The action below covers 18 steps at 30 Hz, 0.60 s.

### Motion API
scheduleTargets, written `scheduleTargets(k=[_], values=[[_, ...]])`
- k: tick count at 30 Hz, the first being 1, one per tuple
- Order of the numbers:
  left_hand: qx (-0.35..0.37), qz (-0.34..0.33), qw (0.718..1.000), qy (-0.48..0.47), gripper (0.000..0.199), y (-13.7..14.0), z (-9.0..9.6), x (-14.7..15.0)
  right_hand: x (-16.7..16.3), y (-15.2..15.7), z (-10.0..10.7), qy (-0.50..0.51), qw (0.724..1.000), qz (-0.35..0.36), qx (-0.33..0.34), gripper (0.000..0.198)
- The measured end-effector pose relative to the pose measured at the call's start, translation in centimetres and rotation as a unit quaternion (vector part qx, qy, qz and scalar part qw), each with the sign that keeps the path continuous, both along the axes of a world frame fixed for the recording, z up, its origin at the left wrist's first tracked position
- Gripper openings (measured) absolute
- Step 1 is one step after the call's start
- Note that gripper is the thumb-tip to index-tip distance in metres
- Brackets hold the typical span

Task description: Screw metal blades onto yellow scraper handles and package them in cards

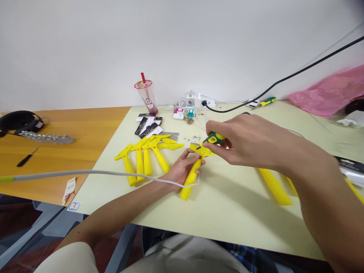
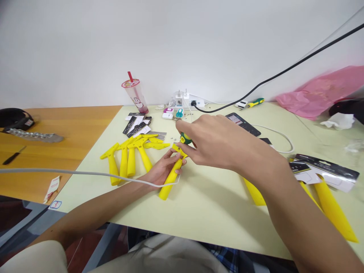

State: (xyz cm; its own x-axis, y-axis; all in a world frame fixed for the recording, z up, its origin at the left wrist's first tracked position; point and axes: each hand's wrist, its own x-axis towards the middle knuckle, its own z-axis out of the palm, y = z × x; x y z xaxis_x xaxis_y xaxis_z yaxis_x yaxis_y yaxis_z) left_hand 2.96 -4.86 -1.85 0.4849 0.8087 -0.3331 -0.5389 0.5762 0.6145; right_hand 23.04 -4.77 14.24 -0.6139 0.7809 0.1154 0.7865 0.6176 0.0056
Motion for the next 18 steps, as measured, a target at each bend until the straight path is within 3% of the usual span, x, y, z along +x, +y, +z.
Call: scheduleTargets(k=[10,18], values=[[0.003,-0.004,1.000,-0.004,0.047,0.04,-0.23,-0.02,0.14,0.43,-0.40,-0.009,0.999,-0.031,0.022,0.035],[0.002,-0.004,1.000,-0.007,0.048,0.00,-0.04,-0.03,0.16,-0.27,-0.23,0.005,1.000,0.006,0.017,0.024]])
